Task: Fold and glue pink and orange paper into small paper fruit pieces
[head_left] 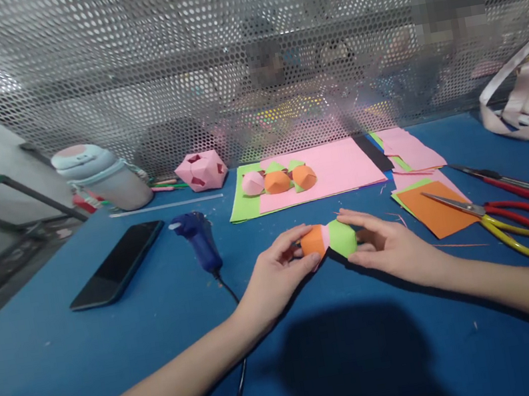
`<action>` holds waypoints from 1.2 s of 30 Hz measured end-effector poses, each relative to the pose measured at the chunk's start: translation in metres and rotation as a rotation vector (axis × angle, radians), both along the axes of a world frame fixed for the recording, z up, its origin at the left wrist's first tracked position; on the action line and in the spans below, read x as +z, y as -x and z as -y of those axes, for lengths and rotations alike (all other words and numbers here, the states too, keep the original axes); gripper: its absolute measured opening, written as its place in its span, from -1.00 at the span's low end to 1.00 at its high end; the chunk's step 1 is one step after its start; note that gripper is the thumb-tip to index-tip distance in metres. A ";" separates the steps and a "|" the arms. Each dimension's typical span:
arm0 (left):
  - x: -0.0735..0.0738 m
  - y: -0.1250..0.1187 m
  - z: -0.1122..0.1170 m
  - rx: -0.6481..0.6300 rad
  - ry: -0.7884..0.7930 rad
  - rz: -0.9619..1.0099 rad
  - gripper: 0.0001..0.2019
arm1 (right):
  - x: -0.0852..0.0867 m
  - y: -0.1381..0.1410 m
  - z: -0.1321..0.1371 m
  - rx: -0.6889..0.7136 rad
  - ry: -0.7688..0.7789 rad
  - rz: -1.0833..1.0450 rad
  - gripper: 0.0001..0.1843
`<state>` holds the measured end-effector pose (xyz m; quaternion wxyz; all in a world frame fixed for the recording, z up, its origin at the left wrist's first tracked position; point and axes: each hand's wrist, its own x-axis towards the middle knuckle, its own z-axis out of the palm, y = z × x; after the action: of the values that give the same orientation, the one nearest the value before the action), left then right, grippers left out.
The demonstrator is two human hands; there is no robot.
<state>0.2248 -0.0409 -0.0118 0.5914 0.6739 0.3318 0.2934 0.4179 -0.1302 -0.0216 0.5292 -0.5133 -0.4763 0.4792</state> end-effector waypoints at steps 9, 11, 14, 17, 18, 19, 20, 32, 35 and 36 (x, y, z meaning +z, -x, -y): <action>0.005 0.002 0.002 -0.011 -0.139 -0.105 -0.59 | -0.005 -0.007 0.003 0.022 -0.153 0.390 -0.40; 0.005 0.003 0.003 -0.019 -0.195 -0.115 -0.63 | -0.004 -0.009 0.003 0.015 -0.185 0.480 -0.39; 0.004 0.005 0.001 -0.010 -0.291 -0.124 -0.68 | -0.002 -0.010 0.003 0.021 -0.233 0.569 -0.38; 0.003 0.006 0.000 0.001 -0.342 -0.128 -0.68 | -0.001 -0.011 0.003 0.039 -0.267 0.629 -0.38; 0.003 0.007 0.000 0.000 -0.354 -0.129 -0.68 | -0.001 -0.010 0.003 0.042 -0.278 0.642 -0.38; 0.004 0.007 0.000 -0.003 -0.369 -0.131 -0.68 | -0.001 -0.010 0.003 0.043 -0.288 0.654 -0.38; 0.004 0.007 0.001 -0.006 -0.389 -0.133 -0.69 | -0.002 -0.009 0.003 0.044 -0.301 0.667 -0.38; -0.002 0.006 0.005 0.030 -0.504 -0.191 -0.67 | -0.008 -0.006 0.004 -0.001 -0.423 0.855 -0.34; -0.002 0.005 0.004 0.023 -0.491 -0.199 -0.67 | -0.008 -0.008 0.004 -0.009 -0.482 0.895 -0.38; -0.002 0.005 0.004 0.019 -0.487 -0.201 -0.67 | -0.008 -0.008 0.003 0.002 -0.502 0.912 -0.38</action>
<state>0.2198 -0.0451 -0.0139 0.3729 0.8191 0.3146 0.3018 0.4262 -0.1337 -0.0295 0.3745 -0.5265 -0.7593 0.0784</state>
